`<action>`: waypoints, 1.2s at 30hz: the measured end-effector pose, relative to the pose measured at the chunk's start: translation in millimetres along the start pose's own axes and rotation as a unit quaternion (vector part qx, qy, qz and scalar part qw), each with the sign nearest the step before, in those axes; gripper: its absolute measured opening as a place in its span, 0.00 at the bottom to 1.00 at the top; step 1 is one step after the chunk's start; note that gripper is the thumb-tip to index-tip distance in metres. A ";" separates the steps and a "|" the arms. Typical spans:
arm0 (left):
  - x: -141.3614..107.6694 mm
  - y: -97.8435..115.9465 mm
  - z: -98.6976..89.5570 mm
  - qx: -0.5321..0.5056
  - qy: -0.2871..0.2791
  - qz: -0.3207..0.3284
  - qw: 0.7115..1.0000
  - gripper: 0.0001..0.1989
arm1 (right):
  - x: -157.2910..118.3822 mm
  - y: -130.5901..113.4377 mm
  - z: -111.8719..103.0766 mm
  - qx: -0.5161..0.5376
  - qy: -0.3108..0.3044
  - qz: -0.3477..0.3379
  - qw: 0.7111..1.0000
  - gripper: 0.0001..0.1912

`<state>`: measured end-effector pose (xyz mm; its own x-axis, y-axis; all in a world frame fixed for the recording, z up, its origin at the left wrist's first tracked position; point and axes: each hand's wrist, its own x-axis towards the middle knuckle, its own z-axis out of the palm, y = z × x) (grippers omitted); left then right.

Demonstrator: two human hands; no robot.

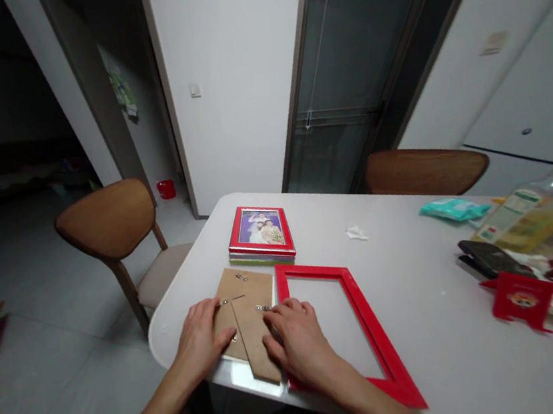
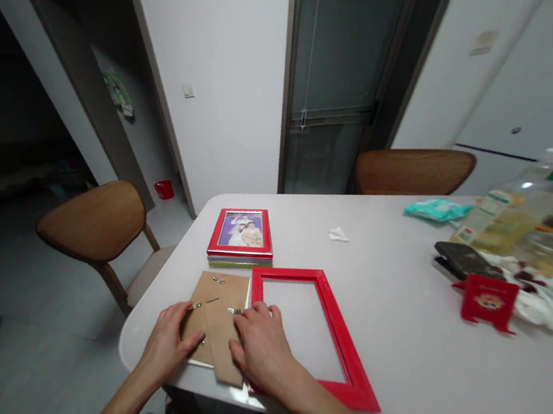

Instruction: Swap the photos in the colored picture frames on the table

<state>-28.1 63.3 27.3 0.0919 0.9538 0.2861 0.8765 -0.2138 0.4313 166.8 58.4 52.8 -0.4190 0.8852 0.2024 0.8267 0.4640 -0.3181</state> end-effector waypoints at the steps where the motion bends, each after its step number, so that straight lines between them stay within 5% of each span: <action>1: -0.3 0.4 -0.9 -0.002 0.002 0.003 1.000 0.22 | -0.5 -3.7 3.2 -0.006 0.007 0.001 1.000 0.16; 5: -8.0 0.0 1.9 -0.007 0.011 0.011 1.000 0.21 | -6.8 -18.8 12.4 -0.018 0.029 0.025 0.999 0.26; 14: -21.4 -1.7 0.4 -0.041 -0.028 0.034 0.998 0.25 | -4.8 -34.8 21.2 0.093 0.043 0.067 0.992 0.28; 23: -16.5 21.8 -29.7 0.123 -0.005 0.125 0.984 0.28 | 0.4 -55.8 7.0 0.218 0.113 0.040 0.969 0.29; 29: -2.8 -22.3 -31.5 0.103 0.000 0.151 0.983 0.22 | -0.3 -61.7 11.4 0.249 0.111 0.034 0.961 0.21; 36: 8.0 -86.8 -44.1 -0.032 -0.056 0.100 0.993 0.20 | -20.0 -50.0 44.3 -0.002 -0.044 -0.011 0.999 0.45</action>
<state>-124.4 80.3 29.9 0.3159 0.9076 0.2767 0.8040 -0.4109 0.4298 117.2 19.0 23.7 -0.4684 0.8742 0.1277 0.8182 0.4838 -0.3107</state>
